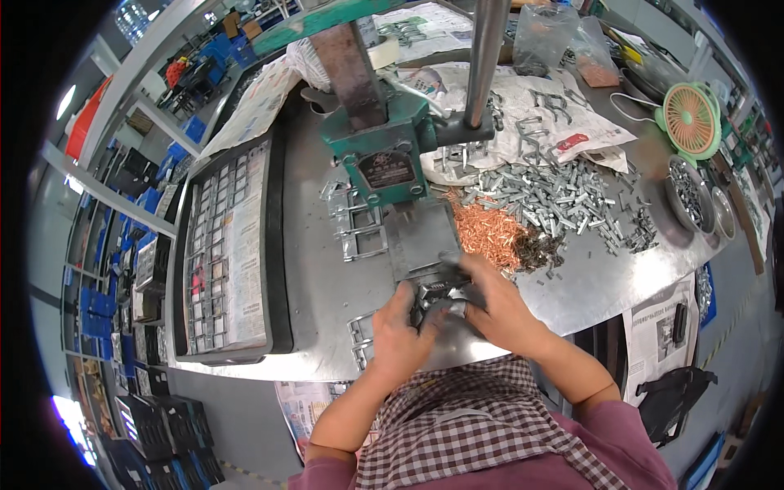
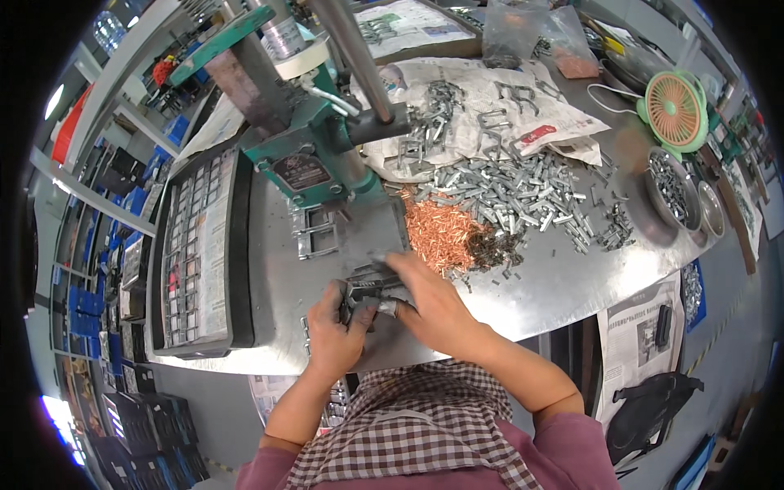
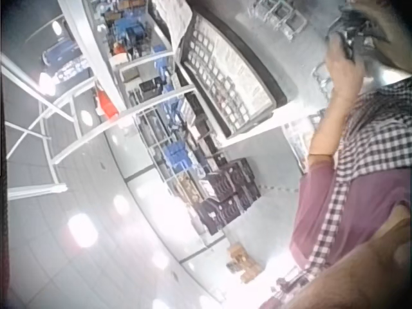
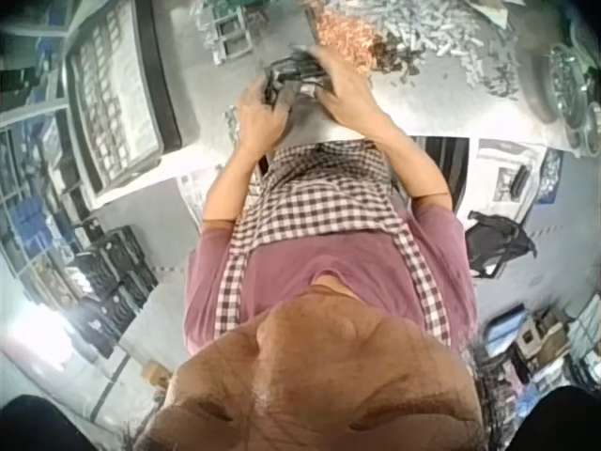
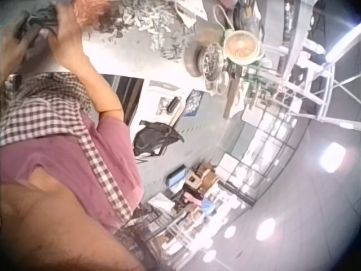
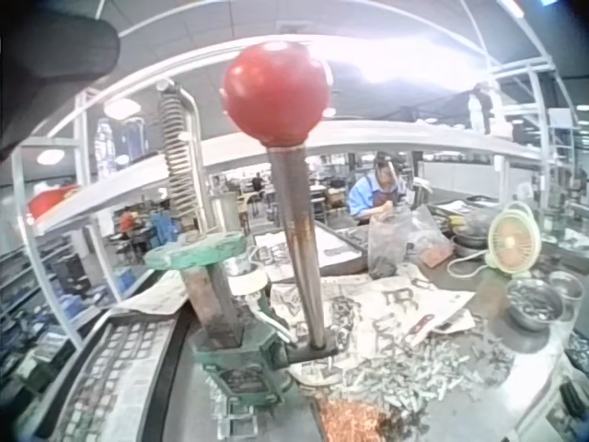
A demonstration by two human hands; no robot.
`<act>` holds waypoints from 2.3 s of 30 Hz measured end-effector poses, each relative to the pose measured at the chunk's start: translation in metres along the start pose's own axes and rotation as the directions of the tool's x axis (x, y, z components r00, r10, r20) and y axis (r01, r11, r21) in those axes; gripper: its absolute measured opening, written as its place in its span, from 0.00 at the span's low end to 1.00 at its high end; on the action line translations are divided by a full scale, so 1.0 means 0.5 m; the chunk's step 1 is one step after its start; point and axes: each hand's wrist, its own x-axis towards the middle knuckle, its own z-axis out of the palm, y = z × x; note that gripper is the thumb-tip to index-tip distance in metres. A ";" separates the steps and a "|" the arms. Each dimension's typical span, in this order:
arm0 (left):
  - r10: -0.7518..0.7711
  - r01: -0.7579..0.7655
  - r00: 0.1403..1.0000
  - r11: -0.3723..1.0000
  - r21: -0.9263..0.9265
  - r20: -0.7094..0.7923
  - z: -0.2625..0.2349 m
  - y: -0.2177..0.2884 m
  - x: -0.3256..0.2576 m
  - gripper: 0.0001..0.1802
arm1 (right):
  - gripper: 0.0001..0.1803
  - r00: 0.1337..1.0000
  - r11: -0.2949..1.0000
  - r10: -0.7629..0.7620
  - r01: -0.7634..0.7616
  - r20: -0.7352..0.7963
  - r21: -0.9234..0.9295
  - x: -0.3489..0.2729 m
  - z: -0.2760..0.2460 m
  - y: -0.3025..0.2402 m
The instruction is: The person assembles hardware by picking small metal components from the workbench, fitting them into metal frames by hand, and pressing parts using a manual press machine.
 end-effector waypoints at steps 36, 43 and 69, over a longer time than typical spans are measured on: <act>-0.301 0.315 0.949 0.869 -0.381 0.097 -0.145 -0.061 0.092 0.11 | 0.06 0.984 0.462 0.180 -0.076 0.009 -0.884 -0.121 -0.333 0.183; -0.291 0.792 0.584 0.411 -0.453 0.758 0.057 0.002 0.039 0.18 | 0.10 0.998 0.423 0.058 -0.012 0.014 -0.906 -0.119 -0.301 0.147; -0.100 0.781 0.619 -0.032 -0.624 0.779 0.128 0.016 0.028 0.22 | 0.22 0.936 0.882 -0.173 0.285 0.305 -0.375 -0.058 -0.148 0.065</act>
